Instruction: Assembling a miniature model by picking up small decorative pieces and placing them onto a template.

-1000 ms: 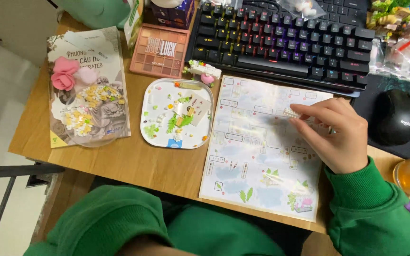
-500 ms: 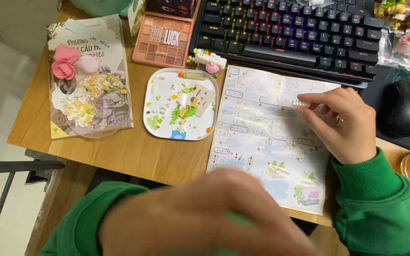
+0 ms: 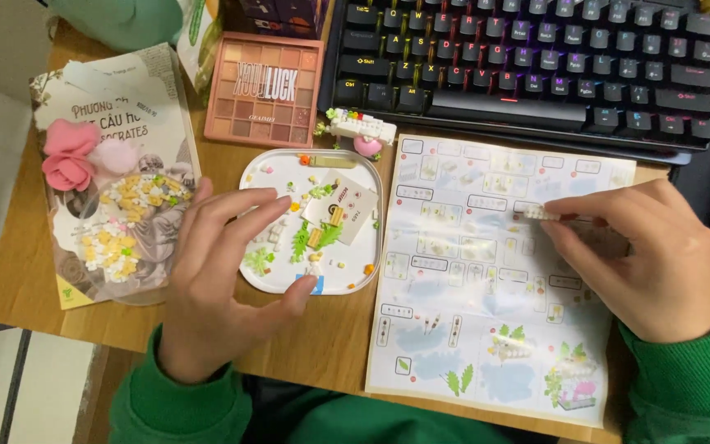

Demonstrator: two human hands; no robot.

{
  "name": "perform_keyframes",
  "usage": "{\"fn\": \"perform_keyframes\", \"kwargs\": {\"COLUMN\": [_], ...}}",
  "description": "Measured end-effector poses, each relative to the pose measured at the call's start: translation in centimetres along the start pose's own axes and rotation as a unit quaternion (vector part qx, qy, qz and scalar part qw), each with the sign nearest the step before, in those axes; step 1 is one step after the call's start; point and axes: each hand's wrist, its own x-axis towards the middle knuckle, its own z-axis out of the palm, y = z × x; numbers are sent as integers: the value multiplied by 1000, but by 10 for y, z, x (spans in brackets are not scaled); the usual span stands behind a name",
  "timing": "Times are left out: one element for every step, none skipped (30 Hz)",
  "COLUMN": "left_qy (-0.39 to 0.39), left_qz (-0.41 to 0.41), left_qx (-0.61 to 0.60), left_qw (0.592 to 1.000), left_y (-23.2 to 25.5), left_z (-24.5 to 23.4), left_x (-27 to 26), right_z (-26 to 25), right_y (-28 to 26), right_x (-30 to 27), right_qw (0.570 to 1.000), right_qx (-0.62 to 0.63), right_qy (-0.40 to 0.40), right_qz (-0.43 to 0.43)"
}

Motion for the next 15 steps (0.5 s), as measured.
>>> {"fn": "perform_keyframes", "kwargs": {"left_qy": [-2, -8, -12, -14, -26, -38, -39, -39, -38, -39, -35, -32, -31, -2, 27], "left_qz": [-1, -17, -31, -31, -31, -31, -31, -34, -38, -38, -35, -32, -33, -24, -16], "left_qx": [-1, 6, 17, 19, 25, 31, 32, 30, 26, 24, 24, 24, 25, 32, 40], "left_qw": [1000, 1000, 999, 999, 999, 998, 998, 998, 998, 998, 998, 999, 999, 999, 999], "left_y": [-1, -1, -2, -3, -4, -4, -5, -5, -4, -4, -3, -3, -2, -2, -1], "left_z": [1, 2, 1, 2, 2, 2, 2, 2, 2, 2, 2, 1, 2, 1, 1], "left_x": [-1, -2, -3, -4, -4, -5, -4, -4, -4, -4, -4, -4, -4, -4, -5], "right_z": [0, 1, 2, 4, 4, 4, 5, 6, 6, 7, 7, 8, 8, 7, 7], "right_y": [3, 5, 6, 10, 13, 16, 17, 19, 21, 22, 23, 23, 24, 25, 26], "right_x": [0, -1, -2, -1, -1, -1, -1, -2, -3, -3, -3, -3, -4, -5, -7], "right_qw": [1000, 1000, 998, 998, 999, 999, 999, 998, 997, 997, 998, 998, 998, 998, 997], "right_qx": [1, -25, -49, -47, -40, -33, -31, -40, -51, -51, -51, -52, -51, -49, -47], "right_qy": [-2, 3, 10, 10, 10, 10, 10, 7, 4, 3, 8, 13, 13, 10, 6], "right_qz": [2, 18, 32, 32, 34, 36, 37, 45, 53, 54, 46, 38, 36, 47, 56]}}
